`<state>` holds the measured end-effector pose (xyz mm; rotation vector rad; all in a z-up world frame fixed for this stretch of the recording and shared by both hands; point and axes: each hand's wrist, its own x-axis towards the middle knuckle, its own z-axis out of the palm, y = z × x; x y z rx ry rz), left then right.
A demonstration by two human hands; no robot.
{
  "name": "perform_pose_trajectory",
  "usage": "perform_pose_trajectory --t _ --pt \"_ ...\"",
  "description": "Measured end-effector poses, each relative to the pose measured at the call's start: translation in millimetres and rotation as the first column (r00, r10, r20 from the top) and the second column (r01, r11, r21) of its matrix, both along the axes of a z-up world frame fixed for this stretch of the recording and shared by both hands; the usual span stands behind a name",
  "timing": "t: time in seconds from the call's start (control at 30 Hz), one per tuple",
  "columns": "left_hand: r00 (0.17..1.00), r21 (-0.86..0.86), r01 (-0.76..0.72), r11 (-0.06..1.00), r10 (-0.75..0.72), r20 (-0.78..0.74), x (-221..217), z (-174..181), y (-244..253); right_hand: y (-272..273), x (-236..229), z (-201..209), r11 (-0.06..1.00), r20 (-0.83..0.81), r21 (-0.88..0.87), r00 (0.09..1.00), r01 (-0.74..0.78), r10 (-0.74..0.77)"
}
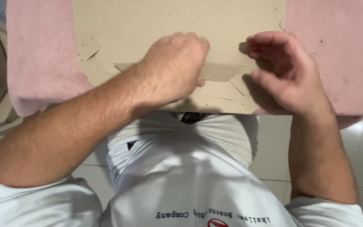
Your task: The person assembles octagonal cardboard boxes at a padded work table. They align a box base with its lid, fold and press the side flaps and tabs inward one by one, run their thumbs along the edges to seat the folds, then set the finished box aside and pick up the next one.
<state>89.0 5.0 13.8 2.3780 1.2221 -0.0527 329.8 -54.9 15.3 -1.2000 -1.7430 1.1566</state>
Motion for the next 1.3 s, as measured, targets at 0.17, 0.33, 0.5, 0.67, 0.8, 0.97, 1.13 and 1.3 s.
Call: perform_pose_trajectory --t 0.17,0.33,0.5,0.67,0.8,0.97,1.13,1.3 --pt "0.936 0.364 0.243 0.899 -0.315 0.155 -22.3 -0.2 -13.8 -12.1 16.3 12.7 0.868 0.578 0.375 0.814 -0.324 0.055" --pt "0.779 0.982 0.187 0.024 -0.613 -0.133 -87.3 10.3 -38.3 -19.3 -16.3 11.9 0.372 0.465 0.861 0.832 -0.346 -0.303" --pt "0.901 0.812 0.273 0.516 -0.433 -0.027 -137.1 -27.6 -33.0 -28.2 -77.8 -5.9 0.559 0.716 0.659 0.649 -0.504 -0.259" --pt "0.915 0.507 0.163 0.847 -0.321 0.243 -115.5 -10.8 -43.3 -24.8 -82.5 1.6 0.828 0.794 0.373 0.606 -0.418 -0.052" --pt "0.994 0.163 0.101 0.981 -0.108 0.029 -86.3 -4.5 -23.6 -7.9 -83.7 13.4 0.969 0.604 0.225 0.795 -0.104 -0.055" --pt "0.926 -0.195 -0.236 0.952 0.281 0.253 -70.2 2.1 -7.6 16.8 -85.9 7.2 0.956 0.754 0.021 0.623 0.292 -0.207" --pt "0.960 0.020 -0.238 0.971 0.233 0.154 -59.1 -19.8 6.4 31.5 -89.8 7.0 0.981 0.836 -0.016 0.540 0.195 -0.094" --pt "0.943 -0.126 -0.210 0.969 0.235 0.236 -63.5 -16.0 -5.7 1.4 -76.9 7.0 0.941 0.638 -0.105 0.748 0.321 -0.184"
